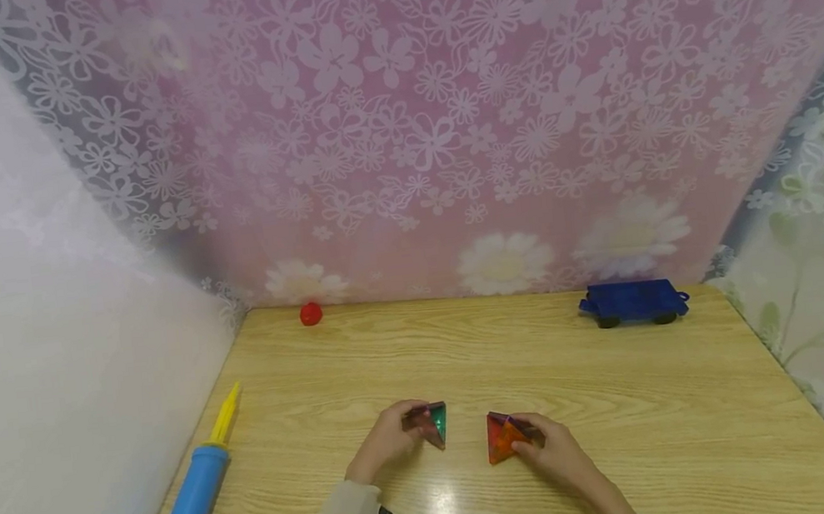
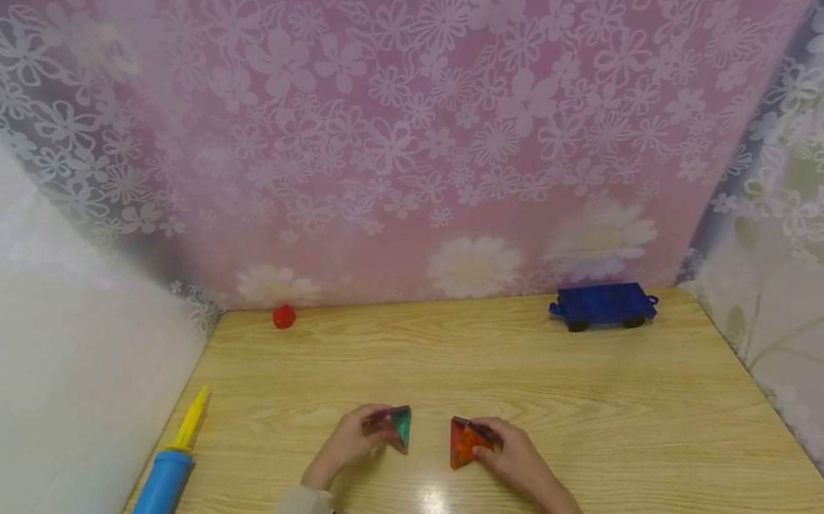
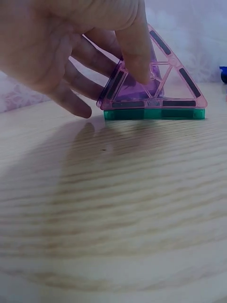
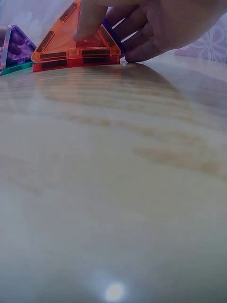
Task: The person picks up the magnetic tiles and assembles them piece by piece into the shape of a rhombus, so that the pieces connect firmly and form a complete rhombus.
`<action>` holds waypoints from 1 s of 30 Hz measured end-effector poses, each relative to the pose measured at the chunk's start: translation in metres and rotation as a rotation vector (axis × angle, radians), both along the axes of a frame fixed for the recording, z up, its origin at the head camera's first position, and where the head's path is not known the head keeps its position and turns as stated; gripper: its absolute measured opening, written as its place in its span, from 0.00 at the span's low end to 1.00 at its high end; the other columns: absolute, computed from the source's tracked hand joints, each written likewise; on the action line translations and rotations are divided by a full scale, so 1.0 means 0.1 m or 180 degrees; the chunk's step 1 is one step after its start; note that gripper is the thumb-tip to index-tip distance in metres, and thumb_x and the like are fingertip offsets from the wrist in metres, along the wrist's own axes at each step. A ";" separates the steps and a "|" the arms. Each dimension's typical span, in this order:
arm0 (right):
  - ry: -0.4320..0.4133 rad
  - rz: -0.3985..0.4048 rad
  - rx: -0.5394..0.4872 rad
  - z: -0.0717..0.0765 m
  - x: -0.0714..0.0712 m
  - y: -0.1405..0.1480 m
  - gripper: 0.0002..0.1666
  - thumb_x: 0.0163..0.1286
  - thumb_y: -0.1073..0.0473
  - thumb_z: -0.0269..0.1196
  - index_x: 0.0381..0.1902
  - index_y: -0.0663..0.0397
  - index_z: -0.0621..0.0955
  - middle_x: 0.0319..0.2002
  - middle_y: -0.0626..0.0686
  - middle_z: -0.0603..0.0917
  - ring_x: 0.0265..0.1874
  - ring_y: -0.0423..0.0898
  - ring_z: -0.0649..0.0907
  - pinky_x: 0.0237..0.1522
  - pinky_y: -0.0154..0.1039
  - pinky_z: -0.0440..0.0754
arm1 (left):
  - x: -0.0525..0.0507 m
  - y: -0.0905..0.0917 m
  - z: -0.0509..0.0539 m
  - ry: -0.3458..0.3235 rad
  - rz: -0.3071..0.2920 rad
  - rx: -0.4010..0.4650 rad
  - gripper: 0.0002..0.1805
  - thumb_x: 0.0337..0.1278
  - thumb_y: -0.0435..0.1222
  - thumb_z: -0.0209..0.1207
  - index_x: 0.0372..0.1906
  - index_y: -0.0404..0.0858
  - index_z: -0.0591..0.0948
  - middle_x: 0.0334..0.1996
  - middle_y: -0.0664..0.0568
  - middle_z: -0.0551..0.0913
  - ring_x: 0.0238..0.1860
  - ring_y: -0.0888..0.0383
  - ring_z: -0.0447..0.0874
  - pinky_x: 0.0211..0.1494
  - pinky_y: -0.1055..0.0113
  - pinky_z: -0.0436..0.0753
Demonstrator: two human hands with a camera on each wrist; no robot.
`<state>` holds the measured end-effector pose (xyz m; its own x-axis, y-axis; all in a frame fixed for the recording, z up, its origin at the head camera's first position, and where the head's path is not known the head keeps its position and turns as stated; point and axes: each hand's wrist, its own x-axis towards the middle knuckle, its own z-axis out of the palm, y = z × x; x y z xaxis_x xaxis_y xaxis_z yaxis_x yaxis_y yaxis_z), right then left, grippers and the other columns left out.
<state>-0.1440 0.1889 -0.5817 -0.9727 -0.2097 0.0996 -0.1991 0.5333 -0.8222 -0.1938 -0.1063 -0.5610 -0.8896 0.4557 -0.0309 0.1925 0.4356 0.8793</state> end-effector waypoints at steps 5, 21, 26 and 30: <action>-0.0015 -0.0006 -0.0066 0.00 -0.03 -0.01 0.25 0.59 0.63 0.68 0.54 0.65 0.77 0.49 0.62 0.82 0.46 0.56 0.82 0.47 0.38 0.81 | 0.01 0.08 0.00 0.0050 -0.0077 0.0022 0.20 0.60 0.25 0.57 0.58 0.33 0.76 0.55 0.38 0.76 0.54 0.44 0.76 0.56 0.57 0.78; 0.0042 -0.0009 -0.0095 0.01 -0.06 -0.03 0.24 0.60 0.62 0.67 0.53 0.67 0.77 0.50 0.64 0.81 0.46 0.58 0.82 0.47 0.43 0.81 | 0.07 0.38 -0.02 0.0284 -0.0231 -0.0186 0.19 0.60 0.28 0.58 0.57 0.34 0.77 0.54 0.43 0.79 0.57 0.46 0.76 0.59 0.60 0.76; 0.0063 0.0018 -0.0094 0.02 -0.07 -0.03 0.24 0.60 0.63 0.66 0.53 0.68 0.77 0.50 0.65 0.81 0.45 0.58 0.82 0.47 0.44 0.82 | 0.08 0.45 -0.02 0.0364 -0.0210 -0.0203 0.18 0.60 0.28 0.58 0.55 0.35 0.78 0.53 0.44 0.80 0.56 0.48 0.77 0.58 0.62 0.77; 0.0081 0.0042 -0.0085 0.02 -0.08 -0.04 0.23 0.60 0.64 0.66 0.53 0.68 0.77 0.50 0.65 0.81 0.45 0.59 0.82 0.45 0.41 0.82 | 0.09 0.49 -0.03 0.0364 -0.0194 -0.0191 0.17 0.61 0.28 0.57 0.55 0.35 0.79 0.53 0.44 0.80 0.56 0.48 0.77 0.58 0.62 0.77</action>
